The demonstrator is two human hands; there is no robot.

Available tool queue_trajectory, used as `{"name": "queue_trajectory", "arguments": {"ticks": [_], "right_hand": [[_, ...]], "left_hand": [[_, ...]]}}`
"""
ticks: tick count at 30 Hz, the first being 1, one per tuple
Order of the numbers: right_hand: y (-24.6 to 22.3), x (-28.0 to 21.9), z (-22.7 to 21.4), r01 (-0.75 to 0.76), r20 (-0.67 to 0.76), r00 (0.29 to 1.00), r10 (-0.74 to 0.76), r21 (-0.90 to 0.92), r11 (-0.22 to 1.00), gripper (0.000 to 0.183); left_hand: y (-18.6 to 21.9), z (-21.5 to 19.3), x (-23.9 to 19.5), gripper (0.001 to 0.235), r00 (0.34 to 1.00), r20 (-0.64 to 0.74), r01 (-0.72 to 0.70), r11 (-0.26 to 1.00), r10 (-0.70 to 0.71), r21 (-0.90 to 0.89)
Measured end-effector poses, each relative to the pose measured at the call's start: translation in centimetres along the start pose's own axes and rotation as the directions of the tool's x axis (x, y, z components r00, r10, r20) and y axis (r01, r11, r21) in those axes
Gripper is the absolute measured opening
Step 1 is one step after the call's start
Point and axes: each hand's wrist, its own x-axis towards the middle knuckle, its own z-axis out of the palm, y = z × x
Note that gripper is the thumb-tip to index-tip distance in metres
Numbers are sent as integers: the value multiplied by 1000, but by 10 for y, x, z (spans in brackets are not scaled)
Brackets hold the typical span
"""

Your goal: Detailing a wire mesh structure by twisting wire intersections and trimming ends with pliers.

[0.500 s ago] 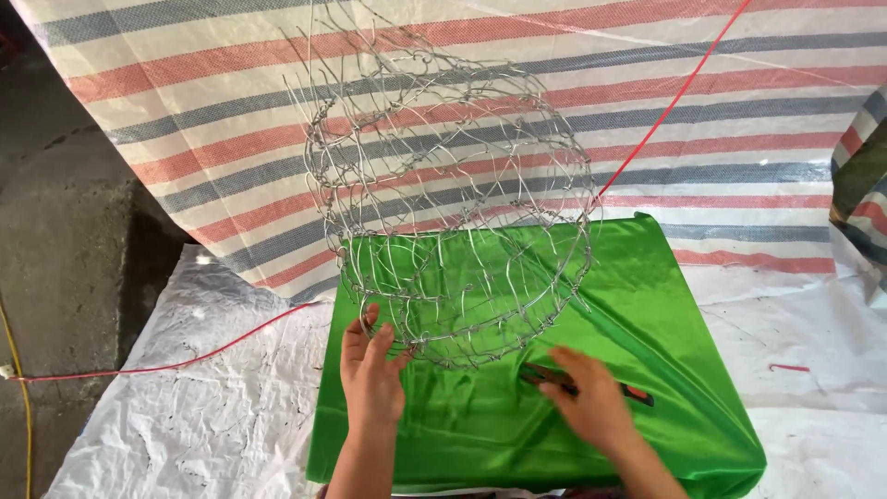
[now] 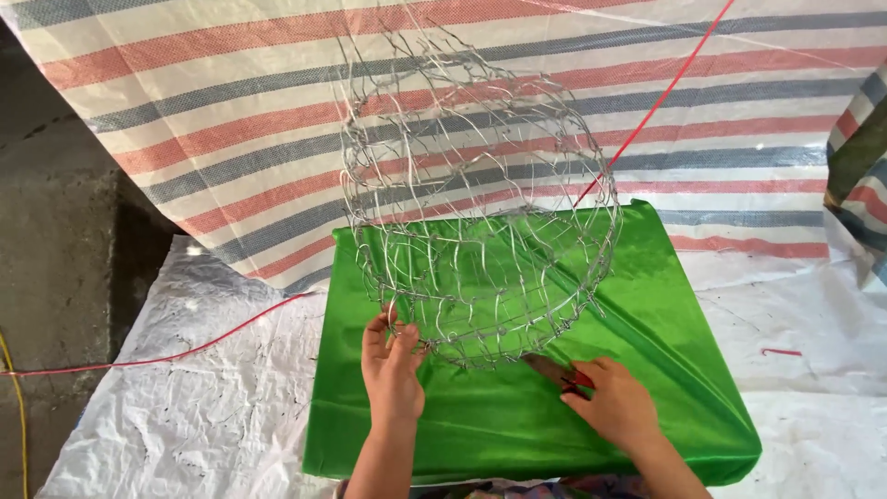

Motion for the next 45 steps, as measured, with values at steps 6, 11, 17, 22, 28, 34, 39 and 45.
{"name": "queue_trajectory", "arguments": {"ticks": [6, 11, 17, 22, 28, 34, 39, 45], "right_hand": [[45, -16, -17, -285, 323, 946, 1, 833, 474, 24], [39, -56, 13, -540, 516, 814, -267, 841, -18, 33], [35, -93, 56, -732, 586, 598, -546, 678, -74, 49], [12, -85, 12, -745, 679, 565, -469, 664, 65, 62], [-17, -63, 0, -770, 715, 618, -328, 635, -66, 50], [-24, -47, 9, -823, 678, 560, -476, 520, -227, 53], [-26, -39, 7, -772, 614, 624, -484, 580, -260, 52], [-25, -36, 10, -753, 567, 642, -516, 591, -287, 54]], "left_hand": [[-18, -1, 0, 46, 995, -25, -93, 994, 94, 56], [-47, 6, -8, 51, 969, -26, -229, 934, 245, 274], [-69, -3, -14, 50, 958, 7, -266, 880, 286, 394], [-85, -21, -13, 53, 964, 84, -262, 841, 253, 473], [-85, -26, -12, 56, 954, 157, -300, 776, 256, 555], [-85, -29, -13, 56, 945, 178, -326, 755, 274, 569], [-83, -29, -13, 57, 945, 183, -326, 749, 270, 578], [-84, -28, -13, 59, 945, 182, -325, 746, 270, 581]]}}
